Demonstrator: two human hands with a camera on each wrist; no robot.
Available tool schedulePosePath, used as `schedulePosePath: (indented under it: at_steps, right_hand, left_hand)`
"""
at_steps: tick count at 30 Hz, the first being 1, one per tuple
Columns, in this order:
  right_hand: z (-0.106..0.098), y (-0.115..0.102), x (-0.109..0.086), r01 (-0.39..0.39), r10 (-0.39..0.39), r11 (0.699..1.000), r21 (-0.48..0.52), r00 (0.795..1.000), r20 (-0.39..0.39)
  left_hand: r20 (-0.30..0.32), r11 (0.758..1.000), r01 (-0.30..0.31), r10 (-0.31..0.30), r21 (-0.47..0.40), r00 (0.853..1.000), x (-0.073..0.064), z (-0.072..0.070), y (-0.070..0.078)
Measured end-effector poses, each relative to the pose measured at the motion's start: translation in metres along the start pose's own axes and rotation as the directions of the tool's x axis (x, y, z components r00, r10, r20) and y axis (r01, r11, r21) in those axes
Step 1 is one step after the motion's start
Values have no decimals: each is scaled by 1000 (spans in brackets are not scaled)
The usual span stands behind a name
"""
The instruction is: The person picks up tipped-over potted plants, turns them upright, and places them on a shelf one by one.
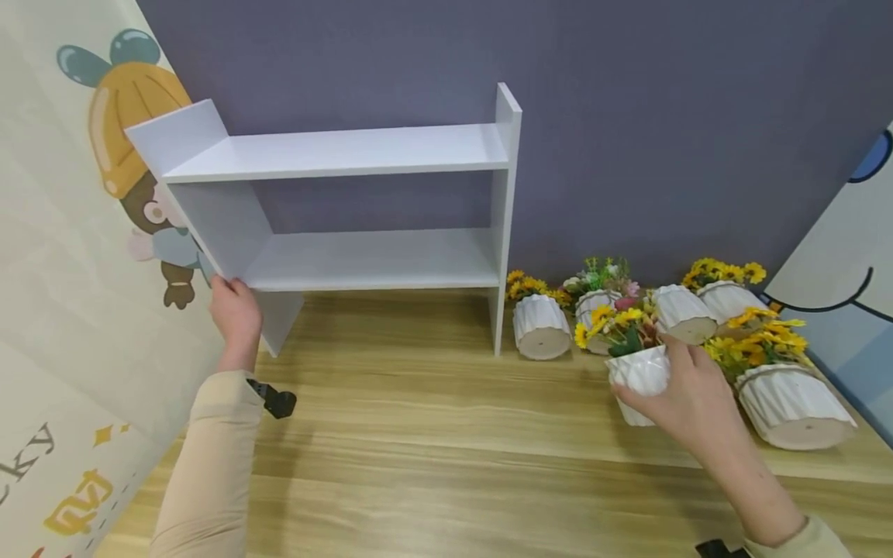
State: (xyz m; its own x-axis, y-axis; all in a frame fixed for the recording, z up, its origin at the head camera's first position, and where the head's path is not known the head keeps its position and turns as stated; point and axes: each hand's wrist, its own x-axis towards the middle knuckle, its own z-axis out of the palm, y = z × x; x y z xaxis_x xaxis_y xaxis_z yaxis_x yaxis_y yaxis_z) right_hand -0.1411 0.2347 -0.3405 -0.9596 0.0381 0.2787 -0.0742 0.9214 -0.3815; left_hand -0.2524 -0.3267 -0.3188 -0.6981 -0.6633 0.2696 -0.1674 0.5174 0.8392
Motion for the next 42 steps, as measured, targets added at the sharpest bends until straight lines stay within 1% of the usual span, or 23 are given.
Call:
schedulePosePath:
  at_steps: [2, 5, 9, 13, 17, 21, 24, 27, 29, 32, 36, 38, 40, 42]
  right_hand:
    - [-1, -5, -1, 7, -6, 1000, 15, 1000, -20]
    - [-2, -13, -2, 11, -10, 999, 39, 999, -42]
    - [-4, -20, -4, 24, -20, 998, 54, 997, -78]
    - [-8, -27, -4, 43, -37, 997, 66, 994, -100]
    - [-11, -34, -2, 58, -49, 995, 85, 994, -98]
    - [-10, -41, -1, 65, -54, 992, 109, 994, -100]
    - [-9, -45, 1, 74, -60, 990, 123, 991, -115]
    - [-7, -49, 4, 101, -82, 986, 133, 986, -144]
    - [-5, -52, 6, 138, -112, 981, 138, 977, -180]
    - [-3, -57, 8, 210, -169, 968, 139, 951, -259]
    - [0, -63, 13, 302, -240, 946, 120, 899, -365]
    - [0, -66, 15, 336, -267, 935, 113, 878, -398]
    - [0, -68, 18, 373, -296, 921, 109, 855, -427]
    - [0, -70, 20, 409, -319, 906, 113, 833, -452]
  left_hand:
    - [6, 1000, 7, -7, -1, 1000, 0, 0, 0]
    - [23, 999, 35, -35, -15, 999, -1, -1, 1]
    - [68, 996, 82, -80, -39, 994, -1, -4, 3]
    - [92, 995, 86, -82, -49, 992, 1, -5, 4]
    - [85, 997, 67, -63, -46, 994, 1, -4, 3]
    - [53, 999, 48, -46, -22, 998, 1, -3, 1]
    - [36, 999, 48, -47, -17, 998, 1, -3, 0]
    - [35, 998, 54, -54, -18, 998, 2, -2, -1]
    - [33, 998, 54, -53, -18, 998, 2, -2, -2]
    - [25, 999, 45, -45, -18, 999, 1, -3, -2]
    - [9, 1000, 27, -27, -12, 1000, -1, -5, -1]
    - [9, 1000, 13, -13, 0, 1000, -1, -7, -1]
    - [16, 1000, -16, 16, 21, 1000, -1, -9, 1]
    - [41, 998, -52, 50, 46, 998, 1, -11, 3]
